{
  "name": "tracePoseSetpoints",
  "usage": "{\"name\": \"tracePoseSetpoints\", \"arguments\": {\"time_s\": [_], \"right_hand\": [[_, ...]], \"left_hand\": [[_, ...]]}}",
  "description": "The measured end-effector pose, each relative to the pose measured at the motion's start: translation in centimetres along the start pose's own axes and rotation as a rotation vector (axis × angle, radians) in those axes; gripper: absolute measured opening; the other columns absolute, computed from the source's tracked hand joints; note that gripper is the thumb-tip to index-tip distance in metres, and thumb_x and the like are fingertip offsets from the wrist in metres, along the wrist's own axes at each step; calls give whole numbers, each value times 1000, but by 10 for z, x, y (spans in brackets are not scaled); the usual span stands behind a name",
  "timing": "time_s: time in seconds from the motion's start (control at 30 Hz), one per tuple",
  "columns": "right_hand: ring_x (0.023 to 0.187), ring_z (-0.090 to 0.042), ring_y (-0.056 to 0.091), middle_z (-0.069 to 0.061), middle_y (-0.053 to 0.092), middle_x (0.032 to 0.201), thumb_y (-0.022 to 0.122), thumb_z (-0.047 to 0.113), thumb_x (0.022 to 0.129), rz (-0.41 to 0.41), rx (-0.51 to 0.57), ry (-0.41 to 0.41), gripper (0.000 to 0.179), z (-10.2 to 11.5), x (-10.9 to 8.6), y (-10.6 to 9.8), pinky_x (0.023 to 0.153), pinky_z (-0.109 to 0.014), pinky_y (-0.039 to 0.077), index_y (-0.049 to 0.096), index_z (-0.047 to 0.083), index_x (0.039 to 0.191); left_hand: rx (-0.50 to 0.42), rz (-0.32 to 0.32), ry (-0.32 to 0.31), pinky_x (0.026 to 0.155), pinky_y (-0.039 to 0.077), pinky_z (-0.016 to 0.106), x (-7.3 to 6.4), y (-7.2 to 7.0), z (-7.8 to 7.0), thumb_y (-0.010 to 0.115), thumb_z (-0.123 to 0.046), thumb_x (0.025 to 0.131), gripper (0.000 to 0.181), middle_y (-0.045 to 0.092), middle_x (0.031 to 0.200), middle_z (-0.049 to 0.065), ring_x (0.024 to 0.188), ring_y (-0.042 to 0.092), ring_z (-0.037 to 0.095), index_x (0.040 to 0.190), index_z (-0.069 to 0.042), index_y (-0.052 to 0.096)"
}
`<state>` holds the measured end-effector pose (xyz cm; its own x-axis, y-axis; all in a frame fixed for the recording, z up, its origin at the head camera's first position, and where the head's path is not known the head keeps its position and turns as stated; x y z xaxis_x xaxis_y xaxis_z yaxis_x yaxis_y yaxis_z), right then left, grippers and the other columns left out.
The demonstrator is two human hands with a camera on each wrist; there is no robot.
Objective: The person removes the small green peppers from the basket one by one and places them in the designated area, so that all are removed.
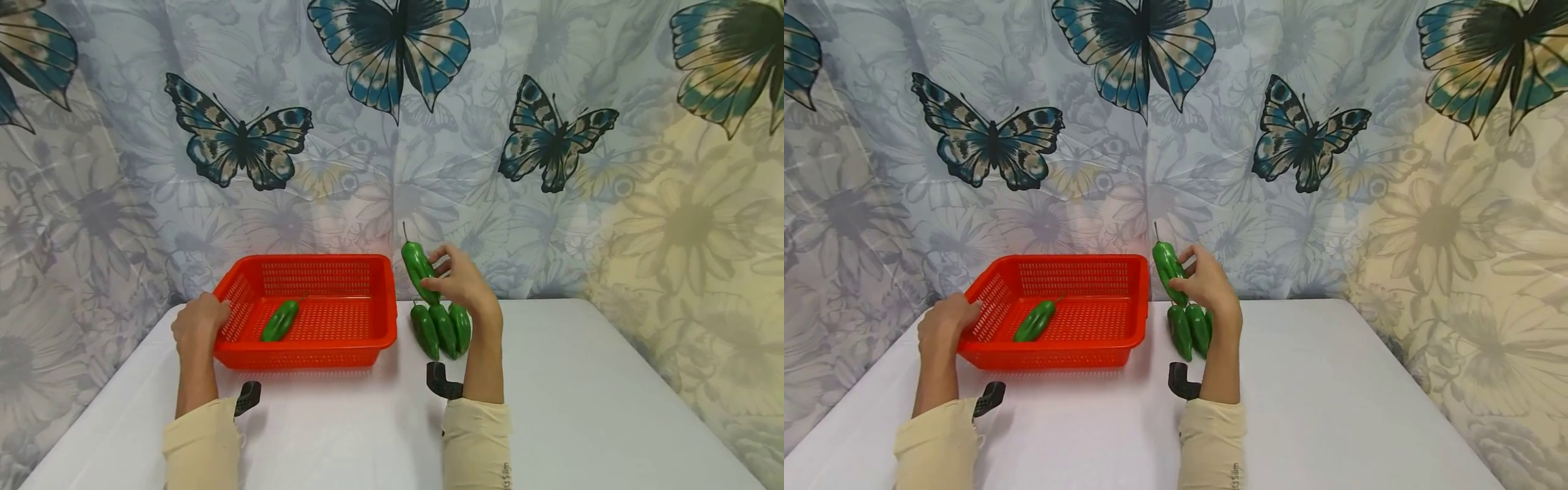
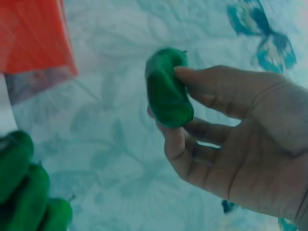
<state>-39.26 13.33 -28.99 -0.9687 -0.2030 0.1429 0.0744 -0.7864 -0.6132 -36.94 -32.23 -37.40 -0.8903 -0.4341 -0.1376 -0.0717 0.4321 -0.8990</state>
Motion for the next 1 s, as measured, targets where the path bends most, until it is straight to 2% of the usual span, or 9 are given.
{"name": "tracePoseSetpoints", "arguments": {"time_s": [0.27, 0.4, 0.67, 0.83, 0.9, 1.0], "right_hand": [[115, -43, 60, -30, 59, 130, 73, 11, 95, -76, -4, 107, 48, -31, -12, -32, 95, -52, 51, 50, -1, 135], [116, -45, 60, -31, 57, 133, 73, 12, 95, -115, -38, 199, 52, -51, -17, -41, 98, -58, 51, 48, -1, 139], [118, -50, 62, -37, 58, 134, 73, 5, 93, -193, -115, 392, 53, -90, -25, -48, 93, -58, 53, 47, -6, 138], [110, -45, 64, -39, 54, 138, 69, 3, 93, -136, -113, 456, 56, -108, -26, -39, 84, -46, 55, 43, -10, 141], [112, -44, 63, -39, 51, 141, 66, 3, 94, -100, -104, 482, 59, -113, -26, -34, 83, -43, 57, 40, -11, 145], [104, -39, 64, -41, 49, 144, 63, 2, 93, -64, -126, 505, 60, -120, -25, -30, 76, -39, 58, 39, -16, 146]], "left_hand": [[-8, 4, 18, 68, 57, 44, 2, 0, 0, 42, -30, 107, 54, 63, 90, 24, 82, 65, 37, 126, 19, 55], [-3, -5, 29, 68, 55, 45, 3, -1, 1, 42, -29, 107, 53, 63, 88, 23, 80, 64, 37, 124, 19, 56], [-8, 1, 27, 68, 56, 45, 3, -1, 0, 42, -30, 107, 54, 63, 88, 24, 79, 65, 36, 126, 19, 55], [-7, 3, 18, 68, 57, 45, 2, -1, 0, 42, -30, 107, 54, 63, 87, 23, 79, 65, 36, 125, 20, 55], [-9, 2, 16, 68, 57, 44, 2, -1, 1, 42, -30, 107, 54, 63, 87, 23, 78, 65, 35, 125, 19, 55], [-7, -1, 16, 68, 57, 45, 2, 0, 1, 42, -29, 107, 54, 64, 88, 24, 79, 66, 35, 125, 19, 55]]}}
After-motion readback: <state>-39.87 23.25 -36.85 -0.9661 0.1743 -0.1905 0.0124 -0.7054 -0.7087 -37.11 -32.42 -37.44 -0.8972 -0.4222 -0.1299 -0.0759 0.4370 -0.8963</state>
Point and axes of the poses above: each hand's wrist, its own x-axis towards the middle knuckle, its own y-axis out of the palm, z = x × y, the point moved 8 cm from there along x, towards the middle knuckle
